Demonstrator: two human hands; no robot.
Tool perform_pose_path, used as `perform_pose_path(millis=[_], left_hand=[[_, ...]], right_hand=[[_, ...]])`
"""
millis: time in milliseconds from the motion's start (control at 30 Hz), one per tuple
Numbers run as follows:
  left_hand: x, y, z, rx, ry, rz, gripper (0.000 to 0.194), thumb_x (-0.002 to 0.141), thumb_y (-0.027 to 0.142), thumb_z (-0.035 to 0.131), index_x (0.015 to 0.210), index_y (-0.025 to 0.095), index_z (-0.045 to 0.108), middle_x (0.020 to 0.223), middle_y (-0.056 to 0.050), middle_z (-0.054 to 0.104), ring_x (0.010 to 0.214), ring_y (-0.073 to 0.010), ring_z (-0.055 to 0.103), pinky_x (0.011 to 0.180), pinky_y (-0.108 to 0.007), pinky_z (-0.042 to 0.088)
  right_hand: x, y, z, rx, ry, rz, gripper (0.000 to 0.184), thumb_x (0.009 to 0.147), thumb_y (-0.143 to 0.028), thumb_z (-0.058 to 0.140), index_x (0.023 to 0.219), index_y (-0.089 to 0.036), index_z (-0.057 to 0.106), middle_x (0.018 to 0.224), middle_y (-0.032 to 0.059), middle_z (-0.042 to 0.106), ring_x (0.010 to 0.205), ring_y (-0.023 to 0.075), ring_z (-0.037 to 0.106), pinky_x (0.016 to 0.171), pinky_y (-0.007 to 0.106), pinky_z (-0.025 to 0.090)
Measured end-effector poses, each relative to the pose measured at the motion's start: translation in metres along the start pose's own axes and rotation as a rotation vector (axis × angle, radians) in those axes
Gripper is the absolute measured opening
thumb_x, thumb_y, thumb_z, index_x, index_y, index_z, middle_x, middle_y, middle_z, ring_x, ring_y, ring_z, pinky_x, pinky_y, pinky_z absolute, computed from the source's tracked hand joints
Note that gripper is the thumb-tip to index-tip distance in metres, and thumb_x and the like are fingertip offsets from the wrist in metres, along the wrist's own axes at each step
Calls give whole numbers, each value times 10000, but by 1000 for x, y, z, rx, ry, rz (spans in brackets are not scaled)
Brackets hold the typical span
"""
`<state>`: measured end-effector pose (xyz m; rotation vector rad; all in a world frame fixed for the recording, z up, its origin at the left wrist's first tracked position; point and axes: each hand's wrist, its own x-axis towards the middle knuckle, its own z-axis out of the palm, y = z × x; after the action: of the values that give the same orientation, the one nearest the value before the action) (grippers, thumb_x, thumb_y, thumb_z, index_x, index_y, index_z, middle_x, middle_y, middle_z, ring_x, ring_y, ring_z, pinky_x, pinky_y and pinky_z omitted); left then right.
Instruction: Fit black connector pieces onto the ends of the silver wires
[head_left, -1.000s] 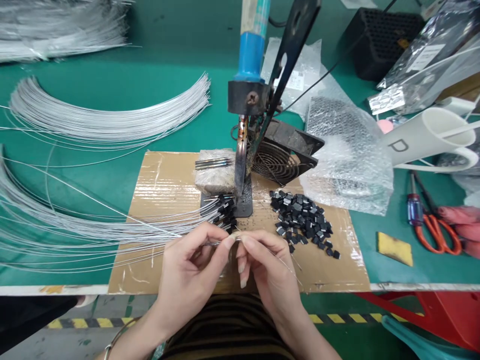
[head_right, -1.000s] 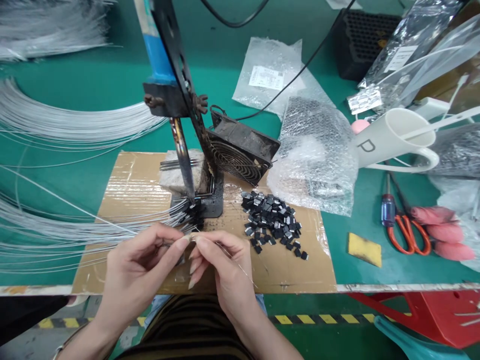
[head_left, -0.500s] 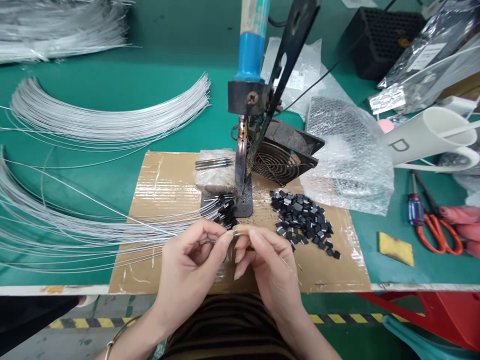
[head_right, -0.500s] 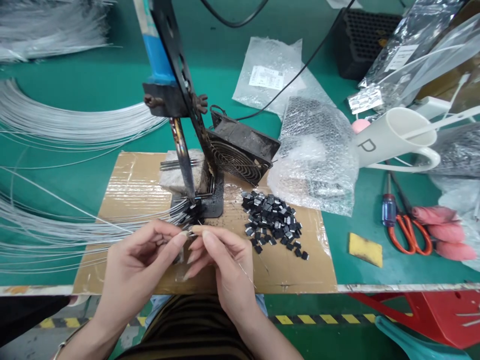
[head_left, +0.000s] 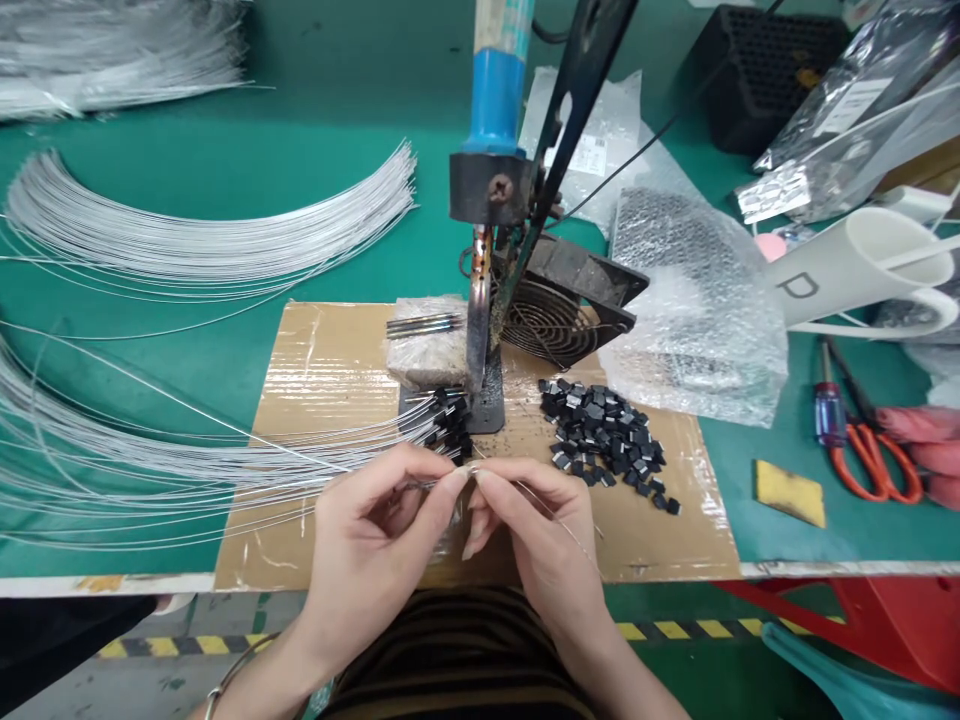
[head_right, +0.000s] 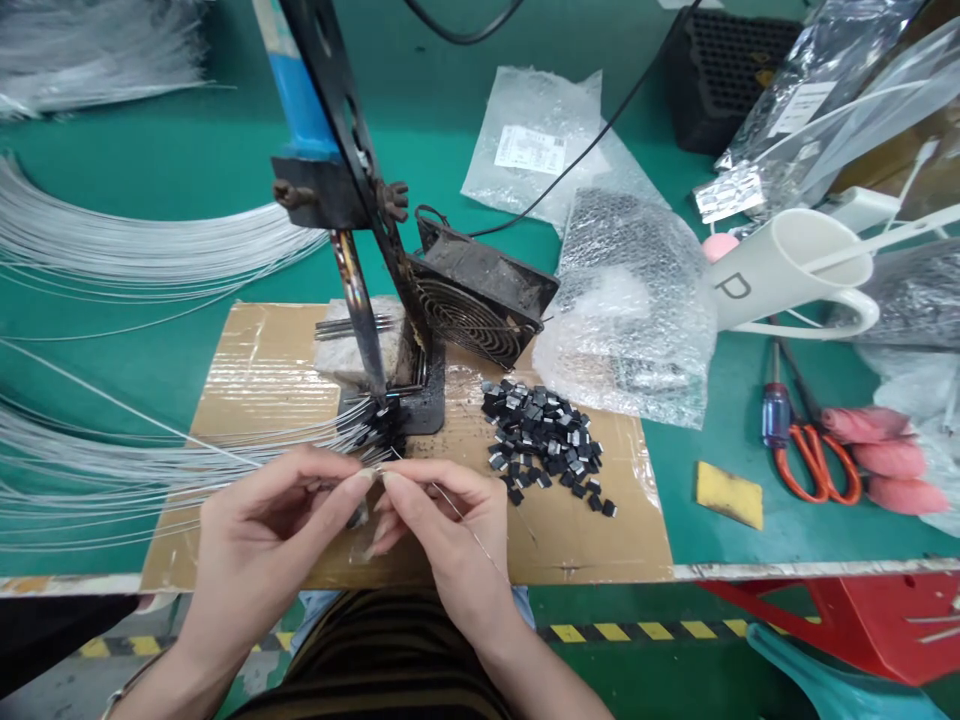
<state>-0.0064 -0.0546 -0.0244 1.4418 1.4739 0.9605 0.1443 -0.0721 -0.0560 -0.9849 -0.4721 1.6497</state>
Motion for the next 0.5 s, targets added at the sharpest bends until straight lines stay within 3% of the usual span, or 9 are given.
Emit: perform_pose_path(millis=[500], left_hand=[[-1, -2, 0, 62, 1, 38, 113, 962, 256, 726, 861, 210, 751, 716, -2, 706, 602, -109, 600, 532, -195, 450]], right_hand=[[-3, -2, 0, -7, 13, 6, 112, 917, -322, 832, 943, -217, 863, 708, -3, 744, 499, 98, 651, 510, 214, 612]])
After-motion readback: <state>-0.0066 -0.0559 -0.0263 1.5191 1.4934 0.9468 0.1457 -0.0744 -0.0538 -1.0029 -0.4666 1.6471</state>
